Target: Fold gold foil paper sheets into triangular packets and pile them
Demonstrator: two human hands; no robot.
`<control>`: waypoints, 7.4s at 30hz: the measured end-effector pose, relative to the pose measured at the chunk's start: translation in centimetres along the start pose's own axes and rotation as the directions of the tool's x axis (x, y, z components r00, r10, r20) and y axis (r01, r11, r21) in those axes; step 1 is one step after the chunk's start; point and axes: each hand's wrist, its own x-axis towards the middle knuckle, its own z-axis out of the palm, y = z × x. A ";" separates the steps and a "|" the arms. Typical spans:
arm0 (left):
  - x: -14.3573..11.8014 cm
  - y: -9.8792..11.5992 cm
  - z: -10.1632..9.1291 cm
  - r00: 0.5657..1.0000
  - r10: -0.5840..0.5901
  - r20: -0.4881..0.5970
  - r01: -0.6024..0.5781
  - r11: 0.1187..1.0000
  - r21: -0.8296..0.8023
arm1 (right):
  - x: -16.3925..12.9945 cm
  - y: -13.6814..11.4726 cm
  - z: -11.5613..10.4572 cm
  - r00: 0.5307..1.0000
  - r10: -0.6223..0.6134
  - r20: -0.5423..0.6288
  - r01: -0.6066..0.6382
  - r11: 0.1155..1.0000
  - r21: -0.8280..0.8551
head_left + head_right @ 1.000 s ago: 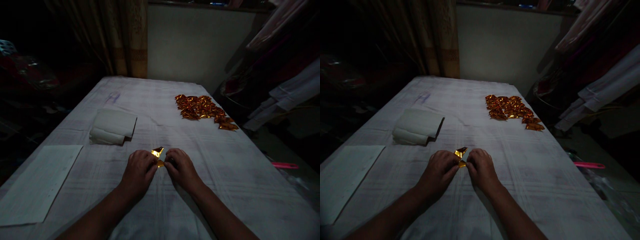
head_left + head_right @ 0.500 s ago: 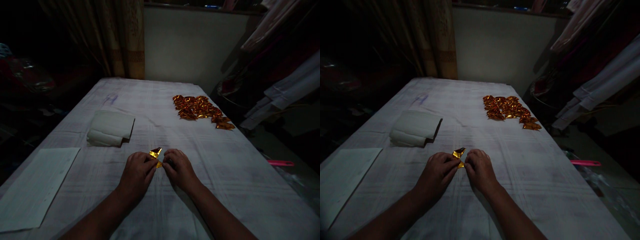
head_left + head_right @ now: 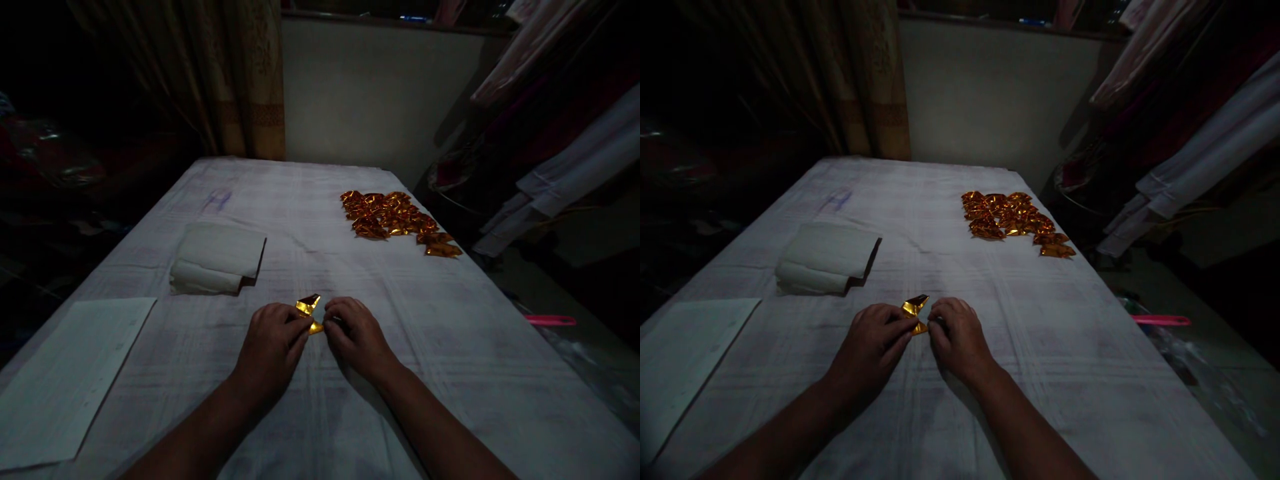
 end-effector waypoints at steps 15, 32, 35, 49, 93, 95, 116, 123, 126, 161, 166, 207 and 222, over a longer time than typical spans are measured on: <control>0.1 -0.2 0.1 0.999 -0.026 -0.021 0.026 0.999 -0.021 | 0.2 -0.4 0.5 0.997 0.071 0.018 -0.069 0.995 -0.075; 0.5 -1.6 -1.1 0.996 0.074 -0.045 -0.064 0.980 0.190 | 0.3 1.9 -2.2 0.998 -0.005 0.063 0.013 0.991 -0.130; 0.3 -0.8 -1.0 0.988 0.147 -0.049 -0.129 0.957 0.258 | 0.3 1.2 -2.1 0.995 0.003 0.101 0.010 0.992 -0.125; 0.0 0.7 -0.1 0.969 0.245 -0.016 -0.239 0.958 0.155 | 0.0 1.2 -0.7 0.995 -0.078 0.060 0.081 0.996 -0.041; -0.4 -0.1 -0.4 0.956 0.259 0.135 -0.286 0.926 0.248 | 0.6 0.9 -0.6 1.000 0.031 0.001 -0.030 0.982 -0.186; -0.4 -0.1 -0.3 0.956 0.264 0.129 -0.289 0.925 0.246 | 0.2 1.0 -0.9 1.000 -0.003 -0.004 0.002 0.989 -0.145; -0.2 0.0 -0.5 0.958 0.250 0.140 -0.281 0.915 0.290 | -0.6 -0.3 -1.1 0.983 -0.152 0.104 0.176 0.938 -0.299; -0.2 0.1 -0.8 0.956 0.235 0.176 -0.276 0.923 0.269 | -0.7 -0.6 -1.3 0.983 -0.102 0.149 0.152 0.917 -0.370; -0.3 0.0 -1.3 0.953 0.230 0.195 -0.274 0.930 0.245 | -0.7 -0.4 -1.6 0.988 -0.072 0.134 0.123 0.901 -0.415; -0.6 -0.7 -1.8 0.963 0.230 0.137 -0.244 0.965 0.099 | -0.5 0.2 -0.8 0.988 -0.152 -0.039 0.133 0.942 -0.308; -0.4 -0.4 -1.8 0.965 0.229 0.127 -0.235 0.971 0.032 | -0.5 -0.2 -0.8 0.982 -0.185 0.033 0.186 0.931 -0.314; 0.2 -3.6 -2.0 0.954 0.293 0.062 -0.300 0.929 0.218 | 0.4 -0.6 -0.6 0.950 -0.267 0.162 0.303 0.911 -0.279; 0.3 -2.7 -2.2 0.953 0.298 0.060 -0.303 0.922 0.240 | 0.5 -0.4 0.9 0.930 -0.356 0.095 0.367 0.872 -0.324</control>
